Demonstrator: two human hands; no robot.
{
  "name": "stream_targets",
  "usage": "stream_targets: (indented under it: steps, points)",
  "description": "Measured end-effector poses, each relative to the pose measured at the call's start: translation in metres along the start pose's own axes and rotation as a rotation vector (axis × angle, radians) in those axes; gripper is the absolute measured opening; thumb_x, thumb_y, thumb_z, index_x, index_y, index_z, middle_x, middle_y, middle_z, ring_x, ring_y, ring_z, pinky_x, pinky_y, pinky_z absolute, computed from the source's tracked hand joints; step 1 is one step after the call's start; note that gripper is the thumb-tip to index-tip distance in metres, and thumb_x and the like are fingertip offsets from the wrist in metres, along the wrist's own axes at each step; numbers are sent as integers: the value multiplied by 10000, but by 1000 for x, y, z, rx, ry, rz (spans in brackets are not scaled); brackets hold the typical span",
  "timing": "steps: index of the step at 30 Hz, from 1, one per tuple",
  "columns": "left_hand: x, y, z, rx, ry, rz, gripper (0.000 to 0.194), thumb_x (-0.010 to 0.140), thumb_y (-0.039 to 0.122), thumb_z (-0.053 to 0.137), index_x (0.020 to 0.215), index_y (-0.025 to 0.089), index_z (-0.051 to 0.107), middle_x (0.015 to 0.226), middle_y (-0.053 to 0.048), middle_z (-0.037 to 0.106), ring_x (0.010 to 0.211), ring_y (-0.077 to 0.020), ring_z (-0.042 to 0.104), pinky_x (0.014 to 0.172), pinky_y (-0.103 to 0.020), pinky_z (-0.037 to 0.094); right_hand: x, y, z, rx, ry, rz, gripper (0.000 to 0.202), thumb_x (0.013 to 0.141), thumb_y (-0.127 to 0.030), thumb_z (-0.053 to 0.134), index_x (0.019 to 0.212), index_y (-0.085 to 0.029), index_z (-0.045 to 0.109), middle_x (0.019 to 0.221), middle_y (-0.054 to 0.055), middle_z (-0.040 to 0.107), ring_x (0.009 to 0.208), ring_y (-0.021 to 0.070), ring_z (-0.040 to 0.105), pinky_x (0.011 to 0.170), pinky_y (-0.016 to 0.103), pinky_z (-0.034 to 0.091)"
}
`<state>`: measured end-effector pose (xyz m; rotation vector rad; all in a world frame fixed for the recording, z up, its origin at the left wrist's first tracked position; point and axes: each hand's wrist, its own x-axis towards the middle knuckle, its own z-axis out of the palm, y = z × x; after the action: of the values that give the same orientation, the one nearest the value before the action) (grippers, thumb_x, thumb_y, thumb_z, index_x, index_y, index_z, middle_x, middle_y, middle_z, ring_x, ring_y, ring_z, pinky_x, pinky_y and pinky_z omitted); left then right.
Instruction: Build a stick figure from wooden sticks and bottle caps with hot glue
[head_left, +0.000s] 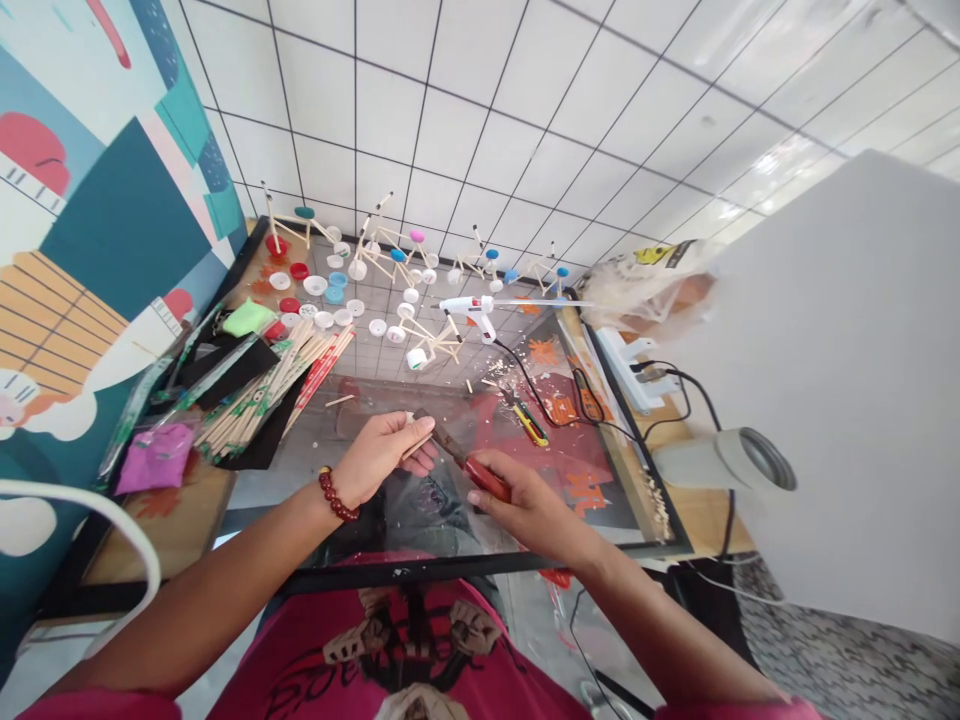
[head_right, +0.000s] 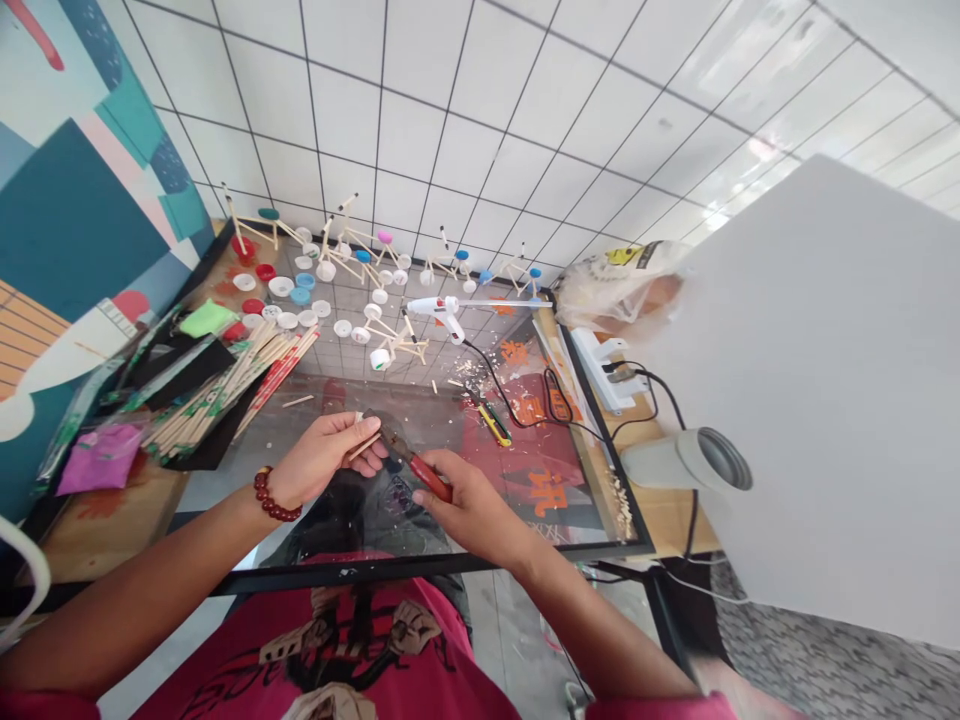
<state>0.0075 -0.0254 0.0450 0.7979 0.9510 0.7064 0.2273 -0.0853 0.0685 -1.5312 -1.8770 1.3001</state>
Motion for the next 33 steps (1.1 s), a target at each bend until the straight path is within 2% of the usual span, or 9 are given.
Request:
stream_targets:
  steps: [2,4,7,10,15,19,25,33]
  points:
    - [-1,-1,1,-26,23,48,553,635,628,796,735,105,649,684,-69,698,568,-125,654,551,-228,554,2,-1,-1,-10,36,69,414,831,-306,641,1215,-200,529,1150,78,655,1049,213,634,946,359,491]
    - [-3,-1,2,-35,23,95,550,631,622,801,781,110,665,706,-66,711,597,-139,671,580,-246,567,6,-1,-3,-59,5,89,493,831,-339,646,1280,-197,499,1212,93,646,1091,238,628,971,383,479]
    - [-5,2,1,-12,-4,119,545,655,623,781,827,119,666,751,-66,722,646,-157,692,626,-276,582,10,-3,-9,-188,-82,70,350,877,-341,583,1195,-195,576,1100,66,684,1003,237,641,925,383,478]
    - [-5,3,-1,72,-62,66,504,710,612,731,801,124,646,776,-71,721,642,-153,684,614,-277,570,12,-5,-10,-263,-64,72,295,894,-314,547,1160,-191,586,1022,50,684,906,213,634,844,353,474]
    - [-3,0,-3,261,-98,112,362,844,495,576,800,139,622,606,-5,626,485,-101,556,489,-223,460,13,-6,-5,-299,-36,53,289,898,-299,535,1165,-191,557,1051,57,667,915,205,618,834,334,449]
    - [-2,-3,-4,300,-99,161,329,891,451,470,822,157,601,533,33,540,431,-89,455,438,-209,358,16,-10,-1,-317,-23,56,228,899,-297,508,1096,-191,554,961,43,656,840,195,606,770,315,432]
    - [-1,-4,-6,389,-65,263,357,907,444,442,821,151,626,486,58,425,453,-91,360,474,-222,284,21,-4,3,-343,4,2,137,860,-212,479,980,-203,543,868,20,631,764,171,571,701,279,399]
    - [1,-5,-6,294,-81,226,385,856,499,483,828,139,617,507,67,396,470,-87,322,475,-229,233,26,4,6,-359,61,-35,159,762,-141,499,894,-204,562,767,-2,608,665,142,536,622,240,347]
